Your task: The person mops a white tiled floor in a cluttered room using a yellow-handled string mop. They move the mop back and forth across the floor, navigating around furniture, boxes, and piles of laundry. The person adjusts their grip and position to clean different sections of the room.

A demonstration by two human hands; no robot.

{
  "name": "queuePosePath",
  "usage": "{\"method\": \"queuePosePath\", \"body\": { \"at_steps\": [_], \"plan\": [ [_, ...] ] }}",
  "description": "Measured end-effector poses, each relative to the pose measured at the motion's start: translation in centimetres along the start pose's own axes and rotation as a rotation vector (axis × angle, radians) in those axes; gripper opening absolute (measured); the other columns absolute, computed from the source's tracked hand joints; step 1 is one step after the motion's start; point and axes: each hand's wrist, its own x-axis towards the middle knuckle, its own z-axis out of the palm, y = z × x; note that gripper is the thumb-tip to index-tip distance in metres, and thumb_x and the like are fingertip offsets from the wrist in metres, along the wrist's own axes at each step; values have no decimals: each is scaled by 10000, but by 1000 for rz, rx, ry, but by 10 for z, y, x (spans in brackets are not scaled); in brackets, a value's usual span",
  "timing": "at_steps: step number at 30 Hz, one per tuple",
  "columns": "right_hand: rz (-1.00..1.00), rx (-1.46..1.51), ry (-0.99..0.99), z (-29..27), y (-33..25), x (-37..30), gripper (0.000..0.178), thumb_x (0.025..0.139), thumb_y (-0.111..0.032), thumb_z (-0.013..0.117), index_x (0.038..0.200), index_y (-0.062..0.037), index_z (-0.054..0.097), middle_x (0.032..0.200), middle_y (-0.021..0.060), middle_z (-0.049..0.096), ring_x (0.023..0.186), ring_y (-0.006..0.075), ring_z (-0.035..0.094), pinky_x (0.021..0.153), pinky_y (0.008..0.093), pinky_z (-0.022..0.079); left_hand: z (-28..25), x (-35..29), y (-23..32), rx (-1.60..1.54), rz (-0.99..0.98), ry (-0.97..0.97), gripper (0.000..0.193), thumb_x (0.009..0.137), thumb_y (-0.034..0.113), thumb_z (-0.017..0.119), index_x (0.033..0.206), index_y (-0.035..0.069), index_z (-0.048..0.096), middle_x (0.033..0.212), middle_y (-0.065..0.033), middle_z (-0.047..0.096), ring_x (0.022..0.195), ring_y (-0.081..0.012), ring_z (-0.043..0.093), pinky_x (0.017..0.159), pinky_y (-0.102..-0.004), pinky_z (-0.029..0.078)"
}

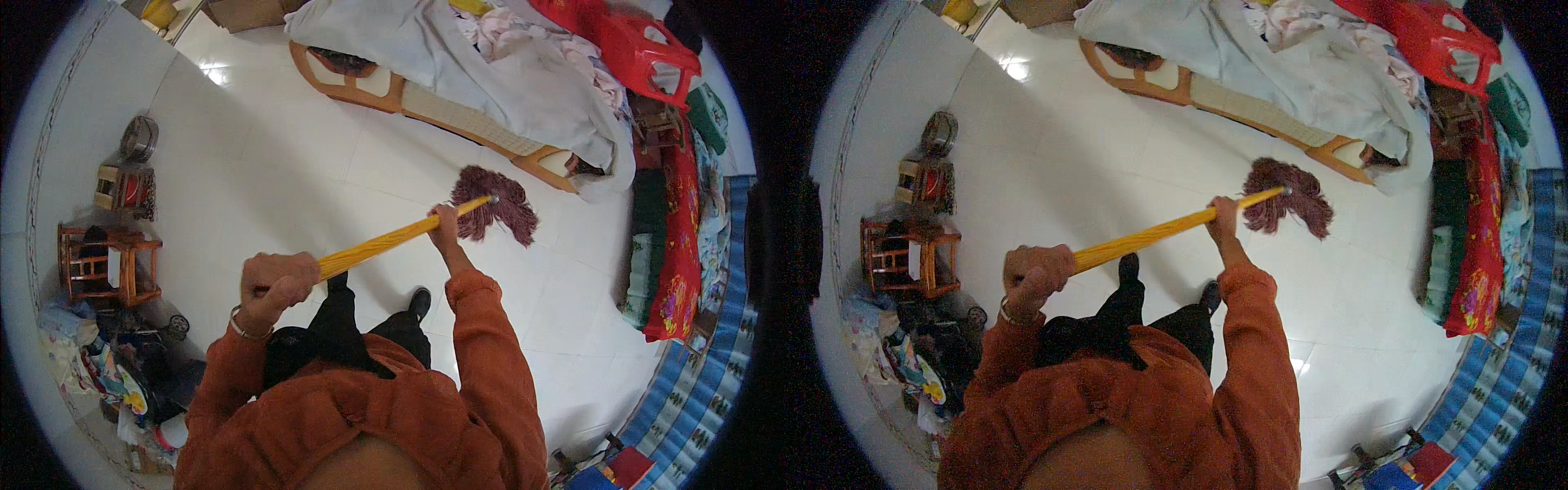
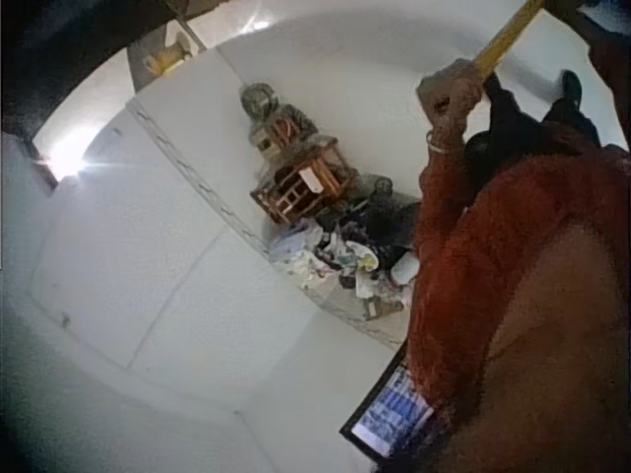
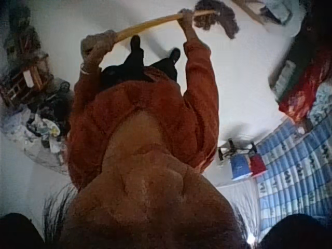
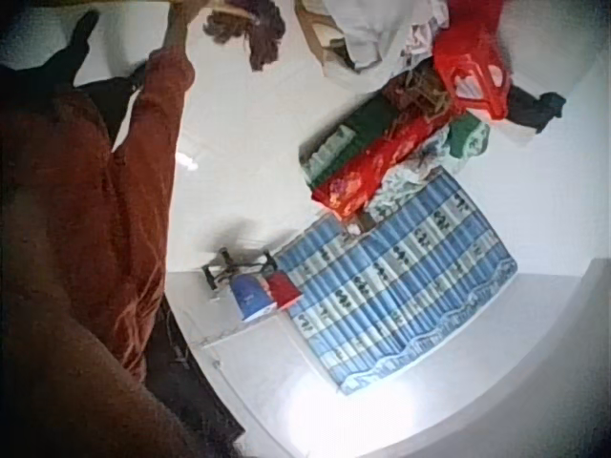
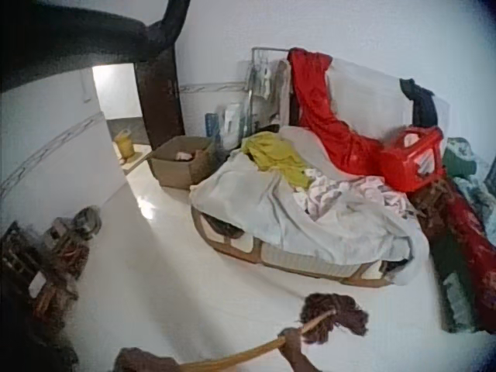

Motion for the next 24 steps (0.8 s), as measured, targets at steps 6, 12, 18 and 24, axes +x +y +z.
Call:
{"method": "queuePosePath", "body": {
  "at_steps": [6, 12, 18, 24],
  "plan": [
    [-92, 174, -39, 104, -122, 77, 212, 567, -129, 686, 660, -113, 496, 672, 72, 519, 743, 282, 520, 808, 474, 353, -91, -55, 53, 308, 79, 352, 407, 832, 147, 505, 461, 96, 345, 414, -21, 382, 364, -134, 348, 442, -322, 336],
    [-259, 330, -157, 198, -272, 137, 241, 564, -197, 697, 686, -123, 503, 692, 66, 497, 769, 282, 503, 873, 525, 308, -168, -127, 109, 1084, 173, 437, 295, 849, 163, 468, 569, 106, 395, 528, -19, 453, 442, -130, 410, 481, -318, 358],
    [-523, 470, -356, 265, -376, 179, 220, 615, -128, 691, 751, -124, 518, 745, 54, 522, 816, 277, 526, 922, 528, 314, -139, -112, 130, 1030, 171, 703, 290, 811, 266, 600, 668, 30, 511, 613, -80, 554, 498, -235, 519, 500, -389, 442],
    [-696, 513, -436, 262, -383, 184, 191, 640, -107, 675, 761, -113, 526, 783, 50, 542, 832, 258, 533, 851, 420, 390, -134, -75, 145, 887, 205, -24, 389, 798, 359, 599, 550, 78, 493, 562, -39, 557, 527, -189, 568, 564, -363, 478]
  ]
}}
